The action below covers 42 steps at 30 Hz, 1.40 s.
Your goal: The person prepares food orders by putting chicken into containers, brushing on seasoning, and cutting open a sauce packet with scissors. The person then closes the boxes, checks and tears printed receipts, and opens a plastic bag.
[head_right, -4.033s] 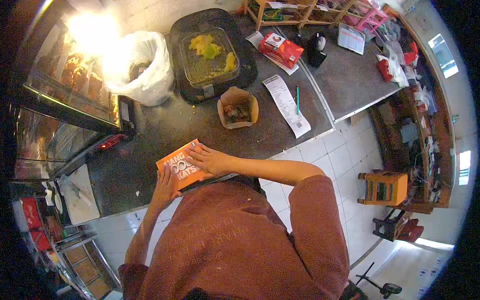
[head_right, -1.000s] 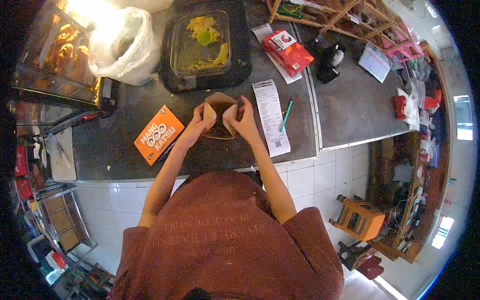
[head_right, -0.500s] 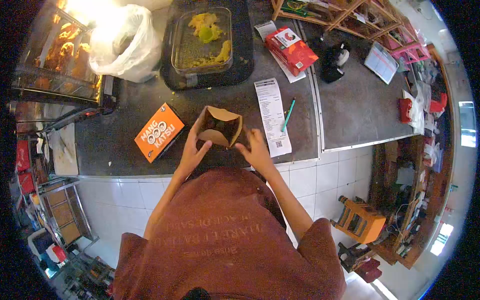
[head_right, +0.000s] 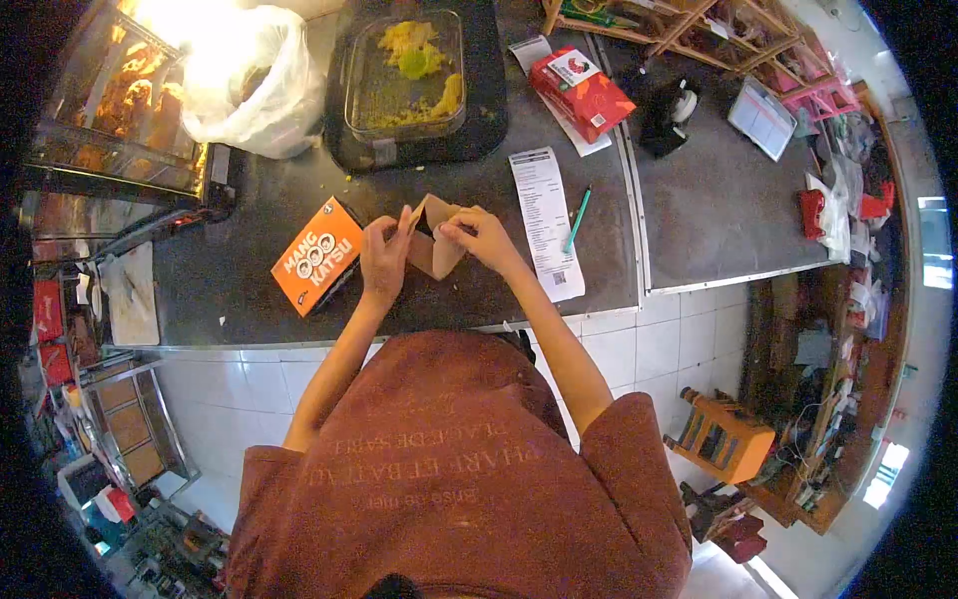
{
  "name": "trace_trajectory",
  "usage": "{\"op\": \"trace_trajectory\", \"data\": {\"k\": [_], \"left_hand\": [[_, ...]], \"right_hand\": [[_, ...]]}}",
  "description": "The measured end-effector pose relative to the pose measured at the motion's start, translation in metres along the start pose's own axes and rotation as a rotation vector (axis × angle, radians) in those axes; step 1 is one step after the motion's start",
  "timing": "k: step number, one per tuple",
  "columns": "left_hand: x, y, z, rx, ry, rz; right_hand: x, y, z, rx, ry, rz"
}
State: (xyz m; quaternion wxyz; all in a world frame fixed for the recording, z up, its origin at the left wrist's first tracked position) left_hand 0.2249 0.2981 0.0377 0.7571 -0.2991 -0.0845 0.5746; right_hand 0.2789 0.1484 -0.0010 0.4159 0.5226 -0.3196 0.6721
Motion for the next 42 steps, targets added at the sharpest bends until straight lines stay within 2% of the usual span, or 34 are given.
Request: {"op": "trace_trajectory", "data": {"k": [4, 8, 13, 14, 16, 17, 19, 21, 23, 24, 27, 28, 30, 31, 32, 33, 36, 37, 42], "left_hand": [[-0.011, 0.005, -0.005, 0.042, 0.129, -0.044], [-0.011, 0.009, 0.003, -0.101, 0.242, 0.075], [-0.001, 0.006, -0.004, -0.012, 0.395, 0.254], [0.001, 0.003, -0.004, 0.005, 0.426, 0.282], [-0.006, -0.005, 0.02, -0.097, 0.376, 0.325], [-0.01, -0.006, 0.032, -0.145, 0.351, 0.349], [-0.015, 0.002, 0.037, -0.086, 0.449, 0.471], [-0.025, -0.001, 0.035, 0.006, 0.637, 0.627], [-0.03, -0.001, 0.016, -0.022, 0.627, 0.613], [-0.031, -0.003, 0.015, -0.038, 0.62, 0.609], [-0.04, 0.0, 0.02, 0.112, 0.693, 0.436], [-0.045, 0.005, 0.024, 0.167, 0.718, 0.373], [-0.037, 0.015, 0.026, 0.145, 0.621, 0.344], [-0.022, 0.03, 0.018, 0.139, 0.588, 0.3], [-0.013, 0.039, 0.014, 0.134, 0.556, 0.256], [-0.009, 0.032, 0.025, 0.122, 0.507, 0.315], [0.005, 0.034, 0.013, 0.312, 0.804, 0.551], [0.003, 0.025, 0.018, 0.337, 0.768, 0.474], [-0.003, 0.007, 0.049, 0.166, 0.758, 0.53]], "right_hand": [[0.006, 0.005, -0.004, -0.059, 0.005, -0.004], [0.008, 0.005, -0.006, -0.161, 0.1, 0.038], [0.013, 0.006, -0.008, -0.171, 0.157, 0.063], [0.018, 0.011, -0.003, -0.266, 0.163, 0.114], [0.05, 0.021, 0.01, -0.456, 0.173, 0.221], [0.058, 0.022, 0.015, -0.467, -0.001, 0.196], [0.065, 0.029, 0.02, -0.489, -0.349, 0.125], [0.054, 0.022, 0.017, -0.401, -0.336, 0.082], [0.034, 0.006, 0.016, -0.319, -0.221, 0.057], [0.024, 0.009, 0.014, -0.334, -0.306, 0.003], [-0.002, 0.022, 0.003, -0.422, -0.54, -0.131], [-0.002, 0.032, -0.004, -0.437, -0.559, -0.184], [0.002, 0.051, -0.015, -0.469, -0.597, -0.277], [-0.008, 0.057, -0.027, -0.41, -0.777, -0.295], [-0.003, 0.058, -0.031, -0.331, -0.754, -0.276], [0.006, 0.06, -0.033, -0.252, -0.729, -0.259], [0.026, 0.054, -0.032, -0.065, -0.712, -0.253], [0.029, 0.049, -0.029, -0.023, -0.701, -0.26], [0.05, 0.033, -0.027, 0.092, -0.82, -0.207]]}}
Point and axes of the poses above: each hand's wrist, its own y-axis away from the middle knuckle, its own z-axis out of the back of the hand, x = y × z, the point moved 6 cm from there along -y, towards the middle knuckle, and after that the axes turned 4 degrees about -y, right-handed, at the moved point
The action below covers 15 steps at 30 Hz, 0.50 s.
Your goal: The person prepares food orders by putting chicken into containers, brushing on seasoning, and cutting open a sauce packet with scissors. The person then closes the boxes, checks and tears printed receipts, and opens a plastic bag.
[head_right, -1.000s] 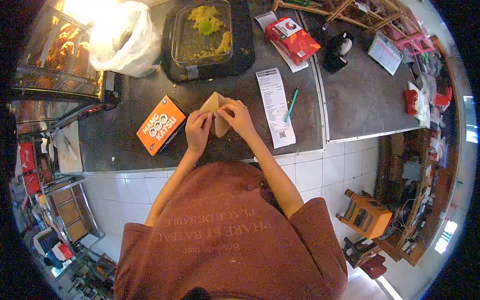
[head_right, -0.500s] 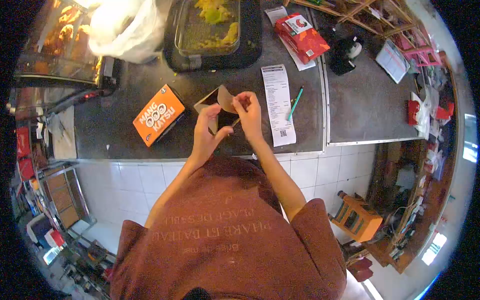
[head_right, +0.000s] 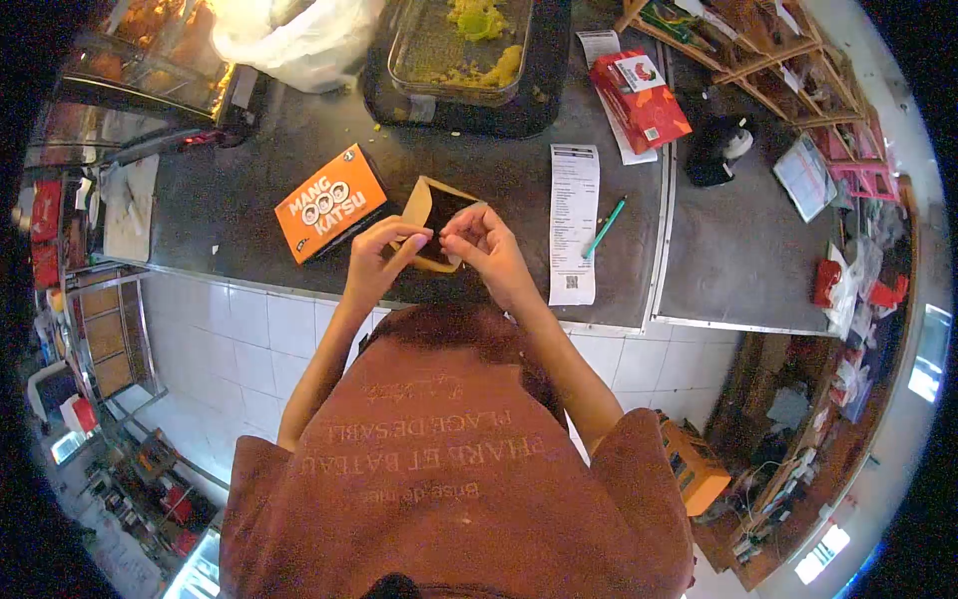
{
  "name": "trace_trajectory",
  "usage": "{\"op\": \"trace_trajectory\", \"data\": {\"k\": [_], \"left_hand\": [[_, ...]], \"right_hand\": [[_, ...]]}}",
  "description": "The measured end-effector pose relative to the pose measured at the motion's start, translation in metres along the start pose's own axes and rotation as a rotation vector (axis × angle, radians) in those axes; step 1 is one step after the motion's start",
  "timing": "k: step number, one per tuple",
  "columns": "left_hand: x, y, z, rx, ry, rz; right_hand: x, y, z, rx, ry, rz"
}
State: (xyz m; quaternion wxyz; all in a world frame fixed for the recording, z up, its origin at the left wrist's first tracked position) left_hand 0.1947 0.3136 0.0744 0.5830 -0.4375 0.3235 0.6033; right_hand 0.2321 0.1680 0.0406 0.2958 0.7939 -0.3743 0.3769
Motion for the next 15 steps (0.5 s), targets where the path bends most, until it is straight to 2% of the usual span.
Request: {"op": "trace_trajectory", "data": {"k": [2, 5, 9, 12, 15], "left_hand": [[-0.027, 0.0, 0.009, -0.063, -0.017, -0.001], [-0.074, 0.005, 0.025, -0.18, -0.067, -0.073], [-0.124, 0.012, 0.047, -0.321, -0.102, -0.343], [-0.156, 0.015, 0.061, -0.424, -0.257, -0.544], [-0.181, 0.015, 0.071, -0.463, -0.294, -0.632]], "right_hand": [[0.018, 0.005, -0.018, -0.004, -0.034, -0.002], [0.045, 0.014, -0.044, -0.078, -0.245, 0.08], [0.089, 0.021, -0.08, -0.056, -0.347, 0.257], [0.112, 0.023, -0.102, -0.033, -0.397, 0.355], [0.125, 0.022, -0.117, 0.043, -0.467, 0.446]]}}
Point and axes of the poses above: each hand's wrist, its own y-axis away from the middle knuckle, its own z-axis out of the back of the hand, x = y × z, the point moved 6 cm from there along -y, towards the middle knuckle, and after that the axes turned 4 degrees about -y, right-handed, at the moved point
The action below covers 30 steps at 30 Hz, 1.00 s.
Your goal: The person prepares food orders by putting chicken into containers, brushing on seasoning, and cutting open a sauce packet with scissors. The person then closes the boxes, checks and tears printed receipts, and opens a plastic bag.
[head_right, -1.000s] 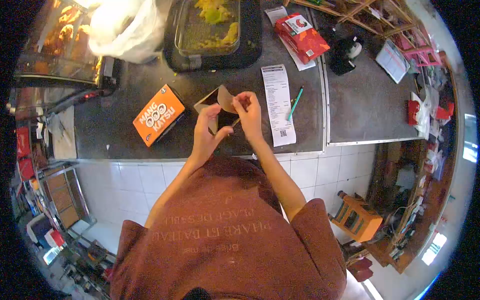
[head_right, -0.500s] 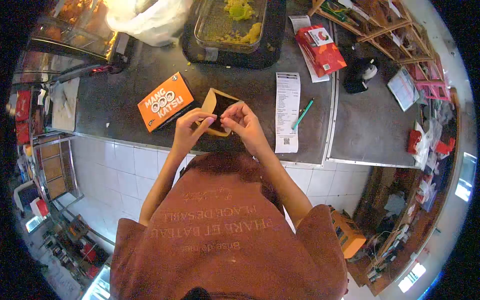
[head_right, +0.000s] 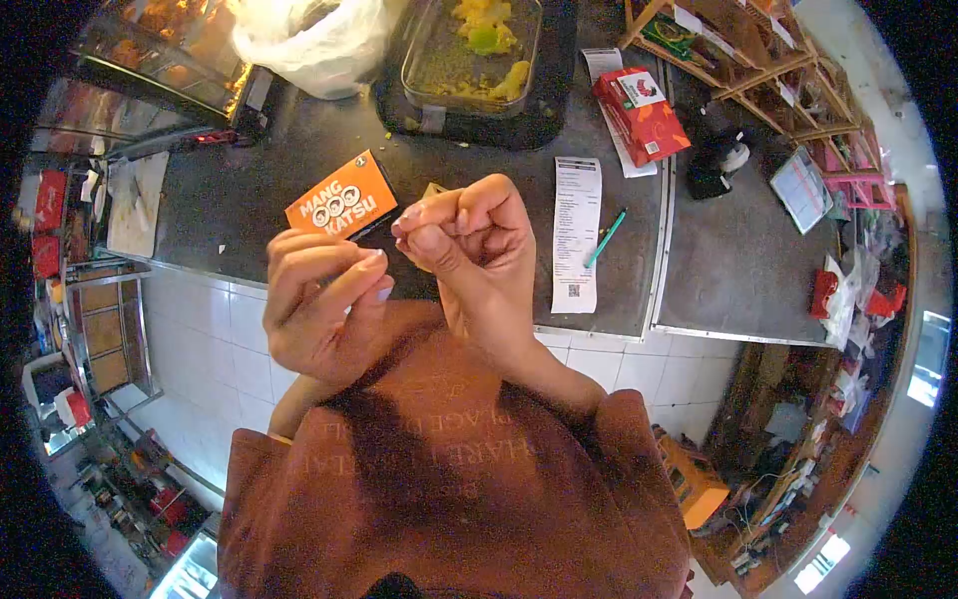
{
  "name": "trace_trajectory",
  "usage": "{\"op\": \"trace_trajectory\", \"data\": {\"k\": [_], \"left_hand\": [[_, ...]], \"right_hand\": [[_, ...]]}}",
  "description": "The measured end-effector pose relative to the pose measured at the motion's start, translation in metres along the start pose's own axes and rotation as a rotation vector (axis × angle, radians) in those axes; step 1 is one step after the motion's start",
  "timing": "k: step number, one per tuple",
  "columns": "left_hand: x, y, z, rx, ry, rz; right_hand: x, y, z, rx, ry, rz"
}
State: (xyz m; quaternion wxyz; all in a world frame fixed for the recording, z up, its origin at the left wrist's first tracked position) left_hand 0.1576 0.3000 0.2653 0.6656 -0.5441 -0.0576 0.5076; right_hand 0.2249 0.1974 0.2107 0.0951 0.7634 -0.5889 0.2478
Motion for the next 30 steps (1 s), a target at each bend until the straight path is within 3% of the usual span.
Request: {"op": "trace_trajectory", "data": {"k": [6, 13, 30], "left_hand": [[-0.004, -0.02, 0.022, -0.098, -0.054, 0.015], [0.008, -0.03, 0.038, 0.036, 0.182, 0.209], [0.016, -0.033, 0.065, 0.215, 0.013, 0.18]], "right_hand": [[0.001, -0.002, -0.029, 0.1, -0.031, 0.056], [-0.007, 0.0, -0.048, 0.207, -0.007, -0.052], [-0.022, -0.001, -0.056, 0.25, 0.326, -0.3]]}}
Point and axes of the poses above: each hand's wrist, its own y-axis away from the middle knuckle, its own z-axis out of the back of the hand, x = y × z, the point moved 6 cm from there along -y, towards the middle knuckle, and after that the axes turned 4 degrees about -y, right-handed, at the moved point
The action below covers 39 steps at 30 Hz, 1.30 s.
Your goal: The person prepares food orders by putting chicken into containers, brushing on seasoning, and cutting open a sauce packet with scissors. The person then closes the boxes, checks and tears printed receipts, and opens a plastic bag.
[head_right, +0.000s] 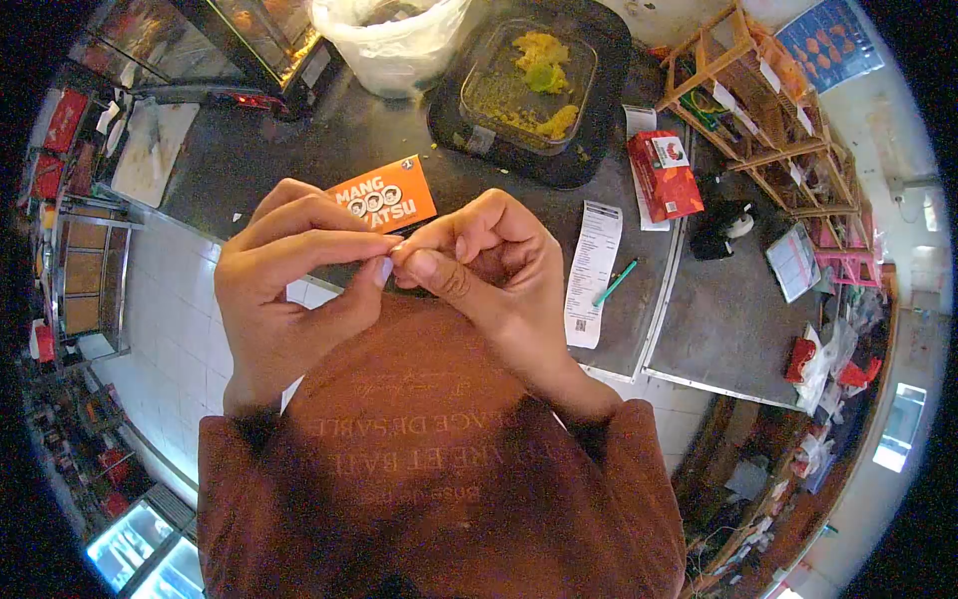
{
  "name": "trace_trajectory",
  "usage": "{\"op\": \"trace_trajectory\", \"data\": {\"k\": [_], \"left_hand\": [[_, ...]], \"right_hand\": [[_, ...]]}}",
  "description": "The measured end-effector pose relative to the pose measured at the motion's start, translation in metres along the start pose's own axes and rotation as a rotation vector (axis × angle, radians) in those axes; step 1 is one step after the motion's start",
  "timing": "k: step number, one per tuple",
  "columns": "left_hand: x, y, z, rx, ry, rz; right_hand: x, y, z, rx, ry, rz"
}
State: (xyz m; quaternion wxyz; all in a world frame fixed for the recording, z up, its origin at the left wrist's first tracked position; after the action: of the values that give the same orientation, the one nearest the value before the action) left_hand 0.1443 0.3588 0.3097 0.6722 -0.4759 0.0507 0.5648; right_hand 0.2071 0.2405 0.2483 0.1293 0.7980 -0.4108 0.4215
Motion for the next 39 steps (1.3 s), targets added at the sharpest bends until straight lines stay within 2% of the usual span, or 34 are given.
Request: {"op": "trace_trajectory", "data": {"k": [10, 14, 19, 28, 36, 39], "left_hand": [[0.008, 0.005, -0.002, -0.04, -0.058, -0.023], [0.011, 0.004, -0.004, 0.007, -0.089, -0.015], [0.019, 0.009, -0.01, 0.01, -0.134, -0.071], [0.044, 0.042, -0.033, 0.28, -0.112, -0.007], [0.062, 0.074, -0.043, 0.321, -0.123, 0.014], [0.069, 0.087, -0.047, 0.303, -0.128, 0.039]], "right_hand": [[-0.003, 0.0, 0.001, -0.055, 0.026, -0.037], [-0.008, 0.0, 0.005, -0.042, 0.092, -0.037], [-0.016, 0.001, 0.009, -0.05, 0.106, -0.13], [-0.051, 0.012, 0.026, -0.022, 0.223, -0.362], [-0.078, 0.018, 0.034, 0.035, 0.389, -0.584], [-0.093, 0.02, 0.039, 0.042, 0.367, -0.564]]}}
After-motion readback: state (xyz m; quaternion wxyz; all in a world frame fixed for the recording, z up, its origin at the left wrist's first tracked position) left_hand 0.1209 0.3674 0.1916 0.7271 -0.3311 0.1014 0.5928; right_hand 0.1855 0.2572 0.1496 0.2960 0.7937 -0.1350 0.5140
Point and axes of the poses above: each hand's wrist, its own y-axis away from the middle knuckle, its own z-axis out of the back of the hand, x = y × z, the point moved 6 cm from there along -y, towards the middle knuckle, and after that the axes turned 4 degrees about -y, right-handed, at the moved point
